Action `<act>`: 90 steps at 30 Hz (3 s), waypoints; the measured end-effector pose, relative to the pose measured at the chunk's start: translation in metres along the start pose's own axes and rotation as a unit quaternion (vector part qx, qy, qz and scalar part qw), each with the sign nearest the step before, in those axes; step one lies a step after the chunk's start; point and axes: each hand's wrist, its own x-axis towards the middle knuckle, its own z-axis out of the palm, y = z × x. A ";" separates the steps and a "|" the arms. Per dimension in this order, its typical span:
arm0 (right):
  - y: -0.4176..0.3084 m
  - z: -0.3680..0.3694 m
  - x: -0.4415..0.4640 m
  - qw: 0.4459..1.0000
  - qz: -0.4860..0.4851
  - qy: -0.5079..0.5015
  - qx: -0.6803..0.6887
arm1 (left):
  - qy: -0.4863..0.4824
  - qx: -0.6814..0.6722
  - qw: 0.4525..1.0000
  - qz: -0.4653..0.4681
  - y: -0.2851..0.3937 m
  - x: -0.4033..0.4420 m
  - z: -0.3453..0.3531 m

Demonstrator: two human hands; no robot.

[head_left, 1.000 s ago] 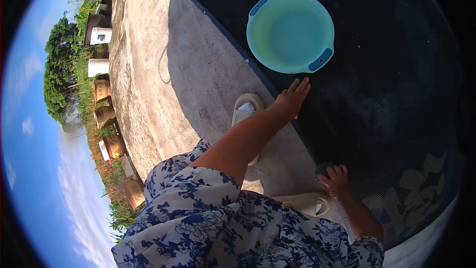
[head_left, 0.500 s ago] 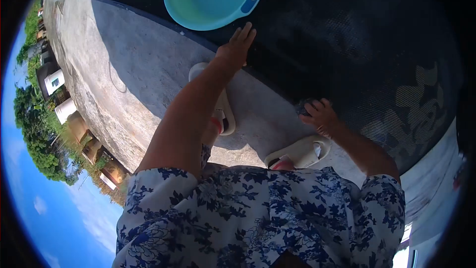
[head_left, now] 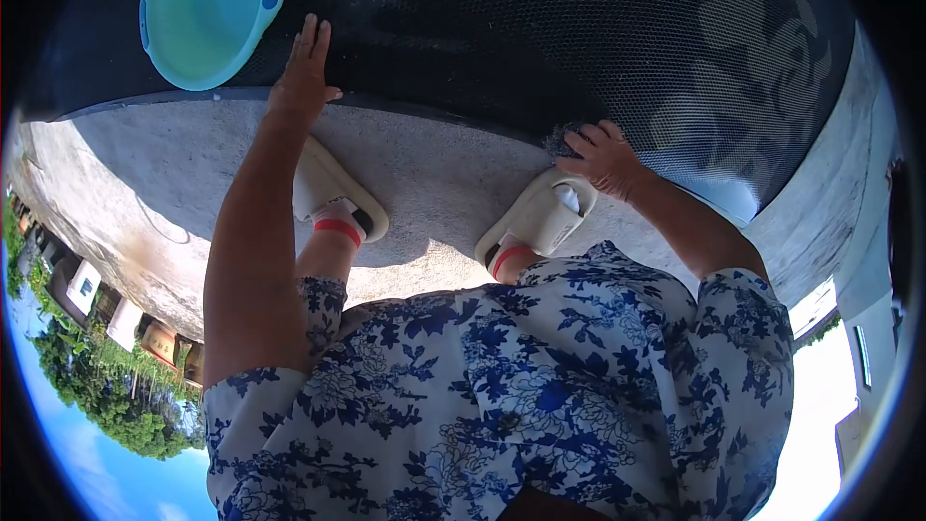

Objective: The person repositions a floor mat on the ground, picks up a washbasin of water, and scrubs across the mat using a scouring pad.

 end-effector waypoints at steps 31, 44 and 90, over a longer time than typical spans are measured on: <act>-0.005 0.108 -0.166 0.395 0.842 0.322 0.177 | 0.007 0.063 0.994 0.086 -0.012 0.009 0.002; 0.032 0.089 -0.158 0.542 0.762 0.349 0.069 | -0.055 0.093 0.994 0.003 0.007 0.009 -0.012; 0.177 0.084 -0.237 0.137 0.795 0.589 0.048 | -0.044 0.127 0.991 -0.011 0.310 0.085 -0.031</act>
